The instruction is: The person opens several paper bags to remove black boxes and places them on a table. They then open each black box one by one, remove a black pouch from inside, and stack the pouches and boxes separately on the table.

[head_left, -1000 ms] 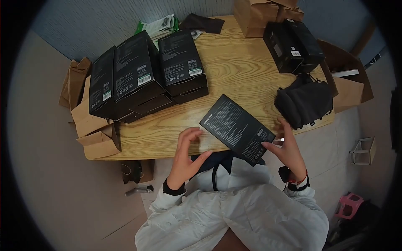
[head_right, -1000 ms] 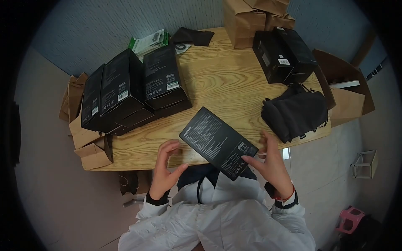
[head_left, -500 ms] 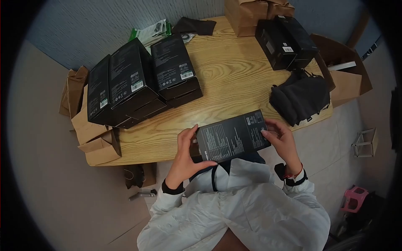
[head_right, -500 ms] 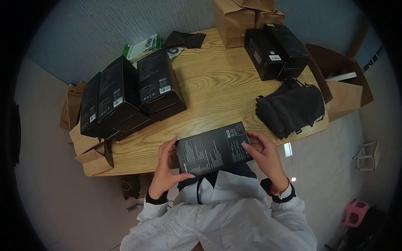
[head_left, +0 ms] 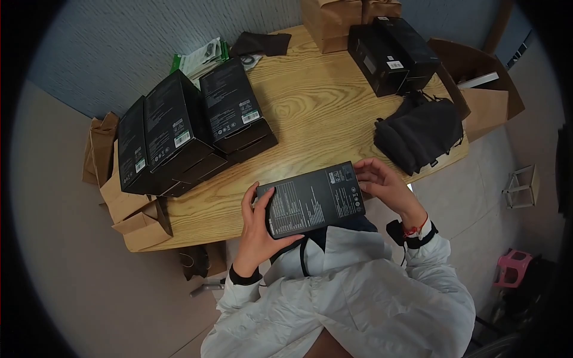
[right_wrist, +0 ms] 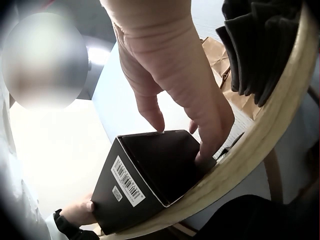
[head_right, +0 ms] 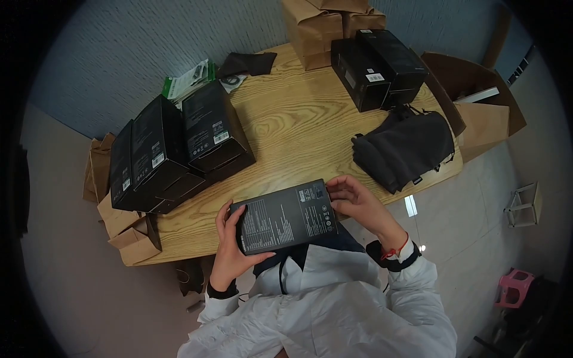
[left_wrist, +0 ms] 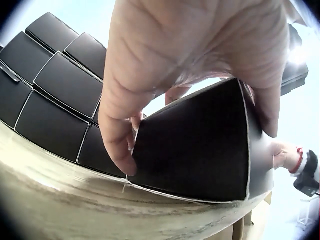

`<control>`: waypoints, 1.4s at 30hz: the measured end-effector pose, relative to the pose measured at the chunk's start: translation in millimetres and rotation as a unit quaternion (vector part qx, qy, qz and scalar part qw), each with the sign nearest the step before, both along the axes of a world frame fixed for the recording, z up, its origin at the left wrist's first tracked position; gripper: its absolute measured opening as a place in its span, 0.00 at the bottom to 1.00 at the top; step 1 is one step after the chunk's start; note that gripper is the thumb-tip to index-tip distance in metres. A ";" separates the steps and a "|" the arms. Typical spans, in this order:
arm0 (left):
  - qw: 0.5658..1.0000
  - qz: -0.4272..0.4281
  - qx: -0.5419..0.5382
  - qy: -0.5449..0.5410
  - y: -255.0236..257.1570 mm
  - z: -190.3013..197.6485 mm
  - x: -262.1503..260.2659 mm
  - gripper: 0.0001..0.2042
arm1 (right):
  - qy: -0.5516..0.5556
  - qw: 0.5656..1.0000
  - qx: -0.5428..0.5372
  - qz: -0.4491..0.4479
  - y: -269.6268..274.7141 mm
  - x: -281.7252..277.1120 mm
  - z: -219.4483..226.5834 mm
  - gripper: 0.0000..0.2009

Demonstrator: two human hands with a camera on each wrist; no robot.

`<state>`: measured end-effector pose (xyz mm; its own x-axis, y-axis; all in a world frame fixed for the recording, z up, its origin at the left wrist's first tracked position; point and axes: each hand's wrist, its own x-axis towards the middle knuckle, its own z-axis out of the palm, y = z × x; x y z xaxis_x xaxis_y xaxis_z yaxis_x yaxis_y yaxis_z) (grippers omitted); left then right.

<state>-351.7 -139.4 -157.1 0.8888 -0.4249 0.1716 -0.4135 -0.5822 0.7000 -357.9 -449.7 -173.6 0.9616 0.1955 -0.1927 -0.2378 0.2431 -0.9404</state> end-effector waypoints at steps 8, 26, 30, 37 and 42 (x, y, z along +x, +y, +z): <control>0.999 -0.023 -0.010 -0.032 4.2 6.5 3.2 0.48 | 0.001 0.997 -0.077 0.028 6.0 13.7 11.8 0.28; 0.960 0.094 -0.243 0.104 16.2 -16.8 3.1 0.25 | -0.079 0.975 -0.207 -0.026 -10.6 28.6 21.9 0.31; 0.953 0.108 -0.250 0.131 9.5 -27.6 6.2 0.22 | -0.046 0.990 -0.135 0.017 -9.2 34.7 29.3 0.31; 0.877 0.148 -0.390 0.239 7.3 -20.9 2.7 0.10 | -0.043 0.996 -0.065 0.040 9.1 31.4 25.5 0.32; 0.892 0.148 -0.312 0.292 16.6 -7.9 7.3 0.06 | -0.063 0.995 -0.060 0.058 11.1 33.7 21.4 0.33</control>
<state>-344.4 -122.8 -165.0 0.9615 -0.1404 -0.2361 0.2346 -0.0274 0.9717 -324.2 -438.6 -152.2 0.9518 0.2898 -0.1010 -0.1365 0.1049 -0.9851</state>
